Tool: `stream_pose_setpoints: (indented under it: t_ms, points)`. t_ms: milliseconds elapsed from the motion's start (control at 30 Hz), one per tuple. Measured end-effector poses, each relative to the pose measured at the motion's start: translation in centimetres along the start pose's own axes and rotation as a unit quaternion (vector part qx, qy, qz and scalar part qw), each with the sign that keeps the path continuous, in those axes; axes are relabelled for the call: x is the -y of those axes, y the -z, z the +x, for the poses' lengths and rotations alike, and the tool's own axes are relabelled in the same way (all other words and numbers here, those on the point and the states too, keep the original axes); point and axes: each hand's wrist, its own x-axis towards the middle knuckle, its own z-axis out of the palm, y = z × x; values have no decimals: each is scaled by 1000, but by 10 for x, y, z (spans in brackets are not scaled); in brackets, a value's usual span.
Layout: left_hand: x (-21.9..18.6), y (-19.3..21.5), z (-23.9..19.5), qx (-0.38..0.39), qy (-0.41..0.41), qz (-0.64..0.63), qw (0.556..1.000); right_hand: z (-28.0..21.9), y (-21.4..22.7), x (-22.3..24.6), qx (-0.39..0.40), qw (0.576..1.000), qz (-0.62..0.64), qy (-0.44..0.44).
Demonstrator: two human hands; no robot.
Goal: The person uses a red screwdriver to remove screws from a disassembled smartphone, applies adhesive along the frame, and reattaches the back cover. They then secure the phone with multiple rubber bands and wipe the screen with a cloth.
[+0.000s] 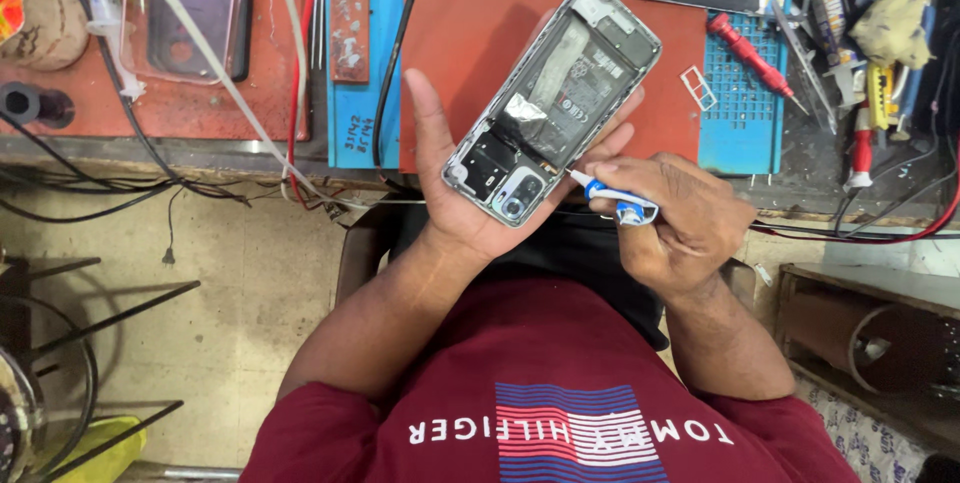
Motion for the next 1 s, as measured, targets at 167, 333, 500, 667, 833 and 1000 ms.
stream_pose_setpoints:
  t_ms: [167,333,500,667,833,1000]
  points:
    - [-3,2,-1,81,16,11,996,-4,-6,4,12,1000,29,3]
    - [-1,-4,-1,-11,-4,-25,1000,-8,-9,9,30,999,8,17]
    - [-2,-13,1,-19,-11,-31,999,-12,-13,14,36,999,6,34]
    - [-2,-13,0,3,-23,-16,1000,-13,-17,18,44,998,17,29]
    - [-2,-7,3,-1,-20,-5,1000,-14,-20,18,48,998,20,35]
    - [0,0,2,23,-35,43,998,-13,-20,17,52,998,20,29]
